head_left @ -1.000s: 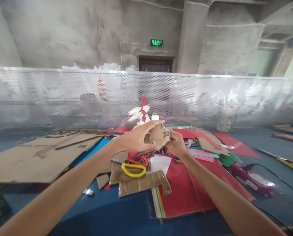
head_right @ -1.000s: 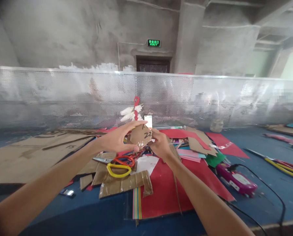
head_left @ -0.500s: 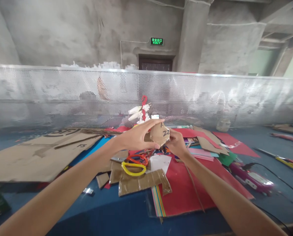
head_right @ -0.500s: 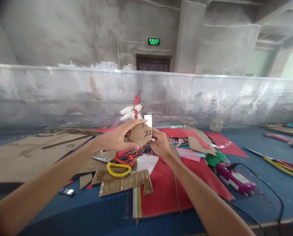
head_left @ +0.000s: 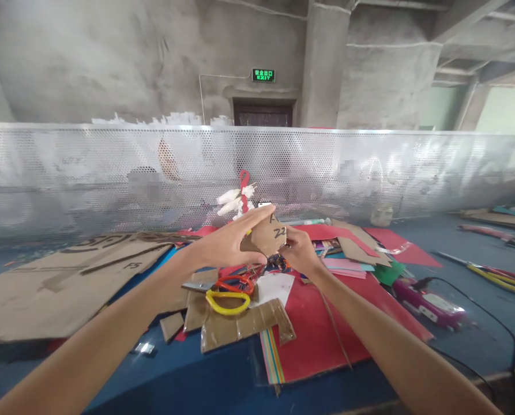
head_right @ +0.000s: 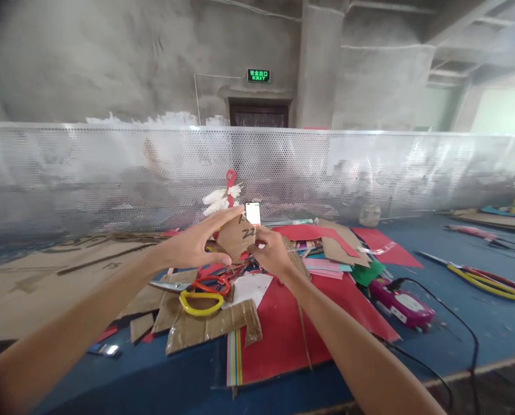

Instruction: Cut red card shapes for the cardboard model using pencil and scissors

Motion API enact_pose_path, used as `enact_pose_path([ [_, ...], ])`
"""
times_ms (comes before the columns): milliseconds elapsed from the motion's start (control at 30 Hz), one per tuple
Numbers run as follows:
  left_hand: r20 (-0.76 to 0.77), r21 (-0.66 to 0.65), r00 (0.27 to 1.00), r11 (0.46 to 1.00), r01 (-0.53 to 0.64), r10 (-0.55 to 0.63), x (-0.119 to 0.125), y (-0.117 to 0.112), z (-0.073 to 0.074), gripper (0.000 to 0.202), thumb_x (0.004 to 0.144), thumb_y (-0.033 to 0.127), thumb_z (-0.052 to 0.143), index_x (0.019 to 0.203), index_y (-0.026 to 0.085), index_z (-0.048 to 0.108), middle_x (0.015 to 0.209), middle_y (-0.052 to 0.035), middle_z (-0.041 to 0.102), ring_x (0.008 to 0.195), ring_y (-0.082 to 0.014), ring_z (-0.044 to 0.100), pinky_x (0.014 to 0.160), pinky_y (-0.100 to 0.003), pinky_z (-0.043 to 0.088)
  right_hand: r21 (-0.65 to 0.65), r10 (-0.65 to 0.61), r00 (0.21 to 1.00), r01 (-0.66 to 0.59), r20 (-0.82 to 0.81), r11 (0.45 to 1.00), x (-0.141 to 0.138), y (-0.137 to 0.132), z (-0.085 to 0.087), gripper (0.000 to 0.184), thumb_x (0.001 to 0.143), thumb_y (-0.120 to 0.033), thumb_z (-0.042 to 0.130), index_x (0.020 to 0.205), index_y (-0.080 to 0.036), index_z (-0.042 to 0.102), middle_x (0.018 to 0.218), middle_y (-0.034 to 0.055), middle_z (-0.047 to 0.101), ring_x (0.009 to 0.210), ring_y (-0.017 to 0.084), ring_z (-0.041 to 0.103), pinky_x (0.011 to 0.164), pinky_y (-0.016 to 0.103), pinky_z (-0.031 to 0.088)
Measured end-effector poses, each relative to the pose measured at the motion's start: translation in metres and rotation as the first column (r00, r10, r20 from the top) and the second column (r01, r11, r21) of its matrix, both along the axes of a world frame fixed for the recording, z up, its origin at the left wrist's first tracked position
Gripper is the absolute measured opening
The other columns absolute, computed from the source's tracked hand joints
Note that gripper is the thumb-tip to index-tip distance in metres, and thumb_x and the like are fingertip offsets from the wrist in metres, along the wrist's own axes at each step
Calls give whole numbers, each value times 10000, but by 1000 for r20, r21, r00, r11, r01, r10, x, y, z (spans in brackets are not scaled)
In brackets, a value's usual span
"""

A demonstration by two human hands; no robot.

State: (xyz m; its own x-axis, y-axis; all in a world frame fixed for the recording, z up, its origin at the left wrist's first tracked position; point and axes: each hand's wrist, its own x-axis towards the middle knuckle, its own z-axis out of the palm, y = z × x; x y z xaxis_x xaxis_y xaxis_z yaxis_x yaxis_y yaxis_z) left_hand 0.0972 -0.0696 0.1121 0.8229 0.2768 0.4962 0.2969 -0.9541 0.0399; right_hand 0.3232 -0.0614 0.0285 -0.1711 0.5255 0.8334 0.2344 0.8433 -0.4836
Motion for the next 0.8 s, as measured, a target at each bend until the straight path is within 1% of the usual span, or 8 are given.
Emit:
enact_pose_path([
  [67,-32,64,999,998,9,-7,-2,-1,3,971,844,469,745,1613,346,165,1684,-124,192,1511,-392,266,1186,-611,325,-23,5,1000,-5,-15,1000,0,0,0,174,751,-119,580,788,-185,737,906,38,715,822,185,646,755,292,531],
  [200,-71,162,997,987,2,9,-7,-1,10,725,902,289,690,1533,430,360,1703,-46,134,1495,-364,315,1160,-594,375,-83,49,998,-52,-36,995,-1,1,2,102,769,-171,628,772,-177,730,843,28,704,748,164,626,703,271,529],
  [300,-67,171,997,985,-15,27,-11,2,10,663,914,220,661,1489,448,422,1704,-18,127,1465,-338,380,1141,-560,416,-138,79,995,-85,-55,987,-2,1,3,67,783,-209,663,776,-179,723,783,15,690,663,145,604,672,269,531],
  [400,-72,134,995,989,-62,72,-12,6,7,682,918,243,660,1512,435,383,1702,-32,135,1455,-338,395,1140,-551,422,-175,75,996,-82,-45,981,-2,0,6,89,802,-250,682,751,-181,707,703,1,659,637,147,603,637,263,516],
  [500,-60,93,996,994,-61,67,-9,9,3,653,940,243,624,1519,413,372,1684,-44,204,1493,-332,328,1169,-568,378,-184,52,999,-54,-16,981,-2,-1,8,140,824,-294,692,741,-182,699,653,-4,645,614,144,597,605,253,490],
  [567,-26,68,999,998,-19,21,-7,10,2,603,951,231,600,1497,398,405,1646,-52,303,1494,-314,326,1173,-565,371,-185,41,999,-40,-1,982,-1,-2,9,151,830,-316,704,761,-182,705,672,0,663,602,141,597,594,253,483],
  [700,36,-102,999,994,40,-36,-5,14,2,519,970,232,551,1458,368,436,1494,-58,524,1332,-263,534,998,-434,549,-218,65,998,-64,0,974,-1,-2,10,207,840,-350,717,725,-180,687,658,2,663,587,141,596,600,264,485],
  [800,22,-157,1000,988,-9,12,-6,13,3,504,962,266,565,1444,355,447,1453,-51,566,1235,-257,598,925,-385,566,-258,94,995,-97,-25,961,0,-3,10,249,847,-377,718,702,-181,670,634,-4,647,579,138,586,592,263,476],
])
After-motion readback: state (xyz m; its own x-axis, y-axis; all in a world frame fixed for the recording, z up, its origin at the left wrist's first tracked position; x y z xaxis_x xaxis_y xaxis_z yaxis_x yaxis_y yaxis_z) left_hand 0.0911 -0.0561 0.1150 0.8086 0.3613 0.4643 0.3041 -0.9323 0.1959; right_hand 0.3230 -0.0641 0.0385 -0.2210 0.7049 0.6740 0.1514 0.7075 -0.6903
